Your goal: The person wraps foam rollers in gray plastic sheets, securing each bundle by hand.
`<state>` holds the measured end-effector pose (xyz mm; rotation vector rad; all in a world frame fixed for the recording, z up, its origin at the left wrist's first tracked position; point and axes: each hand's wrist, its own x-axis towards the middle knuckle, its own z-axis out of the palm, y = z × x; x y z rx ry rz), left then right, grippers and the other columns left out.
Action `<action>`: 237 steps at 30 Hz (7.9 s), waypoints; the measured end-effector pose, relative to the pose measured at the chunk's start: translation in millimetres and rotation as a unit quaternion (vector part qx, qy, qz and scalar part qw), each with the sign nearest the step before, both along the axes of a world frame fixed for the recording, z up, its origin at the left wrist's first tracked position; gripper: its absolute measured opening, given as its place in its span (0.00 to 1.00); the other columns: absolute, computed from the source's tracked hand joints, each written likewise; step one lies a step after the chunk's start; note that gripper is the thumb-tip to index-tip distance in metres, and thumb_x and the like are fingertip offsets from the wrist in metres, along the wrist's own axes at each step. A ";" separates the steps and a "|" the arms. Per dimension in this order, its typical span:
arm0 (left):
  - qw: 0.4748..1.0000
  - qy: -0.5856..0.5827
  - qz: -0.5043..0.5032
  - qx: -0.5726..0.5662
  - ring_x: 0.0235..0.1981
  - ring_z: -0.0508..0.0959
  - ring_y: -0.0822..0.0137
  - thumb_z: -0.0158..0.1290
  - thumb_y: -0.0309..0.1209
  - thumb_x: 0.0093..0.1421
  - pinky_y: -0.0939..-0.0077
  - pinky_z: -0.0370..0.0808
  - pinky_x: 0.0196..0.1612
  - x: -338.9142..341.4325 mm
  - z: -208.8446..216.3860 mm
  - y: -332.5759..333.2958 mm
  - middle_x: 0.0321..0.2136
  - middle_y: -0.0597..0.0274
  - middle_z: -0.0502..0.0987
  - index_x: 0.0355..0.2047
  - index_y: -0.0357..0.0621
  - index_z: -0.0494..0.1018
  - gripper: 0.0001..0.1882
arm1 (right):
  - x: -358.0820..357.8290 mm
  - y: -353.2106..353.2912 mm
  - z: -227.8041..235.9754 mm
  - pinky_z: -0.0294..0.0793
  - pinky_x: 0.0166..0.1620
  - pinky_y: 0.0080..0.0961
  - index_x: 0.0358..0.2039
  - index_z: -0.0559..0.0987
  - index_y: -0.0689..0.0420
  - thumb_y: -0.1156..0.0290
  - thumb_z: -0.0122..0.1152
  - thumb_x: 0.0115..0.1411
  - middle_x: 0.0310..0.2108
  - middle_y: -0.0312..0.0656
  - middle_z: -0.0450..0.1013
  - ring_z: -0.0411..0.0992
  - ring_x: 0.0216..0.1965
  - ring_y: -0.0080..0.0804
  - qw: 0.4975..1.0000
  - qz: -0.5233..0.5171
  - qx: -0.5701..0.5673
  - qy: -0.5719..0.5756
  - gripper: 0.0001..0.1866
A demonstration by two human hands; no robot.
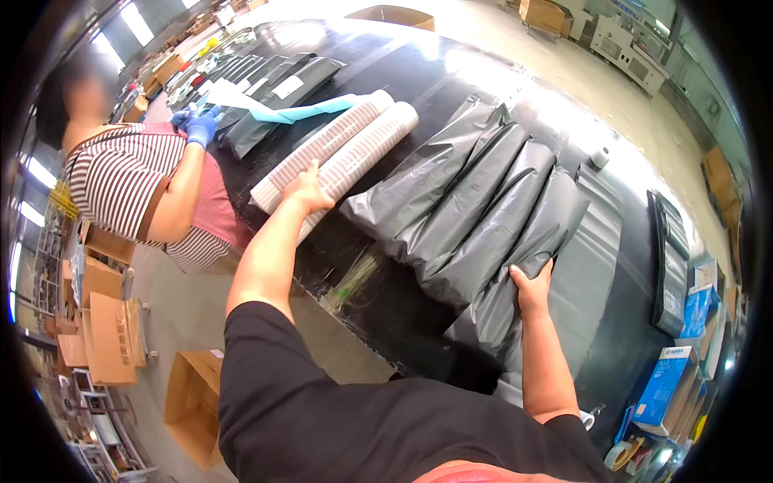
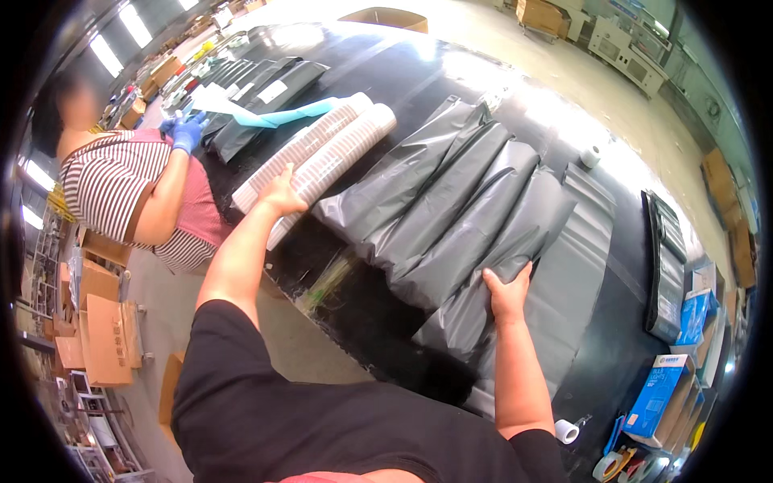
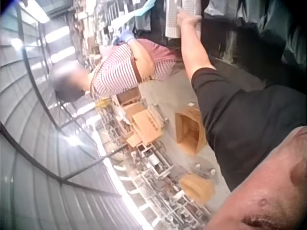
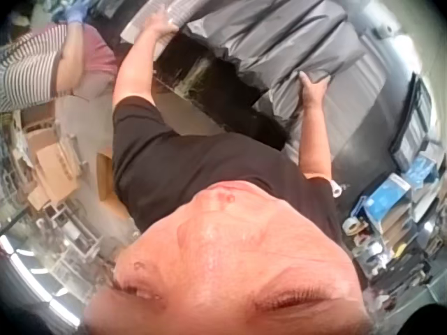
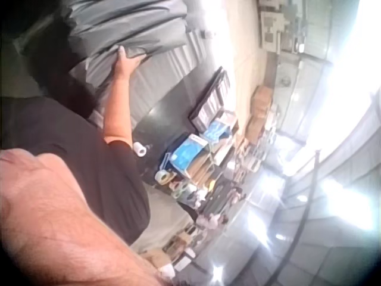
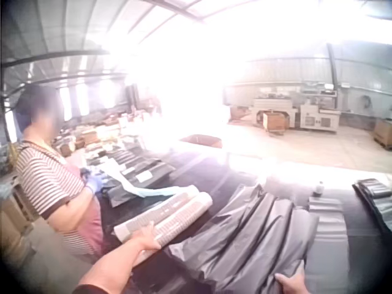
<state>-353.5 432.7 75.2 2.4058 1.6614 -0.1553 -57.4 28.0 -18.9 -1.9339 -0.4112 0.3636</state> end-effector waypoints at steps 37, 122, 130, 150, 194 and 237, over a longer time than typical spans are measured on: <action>0.638 -0.225 -0.704 -0.216 0.55 0.70 0.53 0.57 0.33 0.56 0.60 0.67 0.59 136.7 -94.3 -512.9 0.49 0.55 0.74 0.45 0.40 0.77 0.17 | -204.0 -445.6 97.5 0.65 0.60 0.27 0.63 0.63 0.66 0.66 0.77 0.34 0.53 0.43 0.71 0.68 0.54 0.30 0.931 -0.065 0.165 0.319 0.53; 0.916 -0.269 -0.249 -0.162 0.50 0.78 0.50 0.57 0.30 0.53 0.64 0.74 0.52 165.6 -89.5 -479.1 0.48 0.42 0.77 0.54 0.36 0.71 0.26 | -141.1 -311.1 73.7 0.54 0.67 0.31 0.70 0.29 0.64 0.53 0.78 0.39 0.66 0.67 0.53 0.55 0.68 0.50 0.983 -0.045 -0.070 0.165 0.75; 0.902 -0.191 -0.315 -0.227 0.50 0.78 0.49 0.52 0.27 0.56 0.66 0.75 0.51 181.4 -115.0 -435.8 0.48 0.40 0.77 0.55 0.34 0.71 0.25 | -114.3 -217.8 56.4 0.61 0.64 0.37 0.70 0.34 0.63 0.42 0.62 0.53 0.62 0.63 0.60 0.63 0.62 0.55 0.925 -0.104 -0.344 -0.126 0.63; 0.693 0.009 -0.673 -0.257 0.37 0.80 0.48 0.56 0.36 0.48 0.55 0.77 0.40 18.3 -52.4 -475.6 0.31 0.48 0.80 0.28 0.41 0.80 0.12 | -194.4 -365.0 45.5 0.73 0.39 0.44 0.22 0.76 0.57 0.66 0.59 0.46 0.27 0.51 0.74 0.75 0.35 0.49 0.870 0.306 -0.351 -0.165 0.08; 0.711 -0.260 -0.008 -0.653 0.40 0.78 0.60 0.48 0.45 0.68 0.60 0.77 0.42 132.7 -91.1 -481.2 0.38 0.53 0.79 0.43 0.37 0.76 0.21 | -95.6 -342.9 21.8 0.76 0.41 0.27 0.44 0.77 0.63 0.66 0.64 0.61 0.38 0.41 0.78 0.75 0.37 0.27 0.920 -0.051 0.048 0.385 0.16; 0.728 -0.160 -0.374 -0.551 0.41 0.76 0.66 0.58 0.25 0.57 0.71 0.72 0.47 -87.7 -61.5 -531.7 0.39 0.61 0.75 0.40 0.39 0.79 0.10 | -303.7 -352.9 46.8 0.72 0.36 0.33 0.25 0.77 0.55 0.71 0.72 0.46 0.27 0.37 0.72 0.73 0.31 0.40 0.932 0.323 -0.051 -0.155 0.10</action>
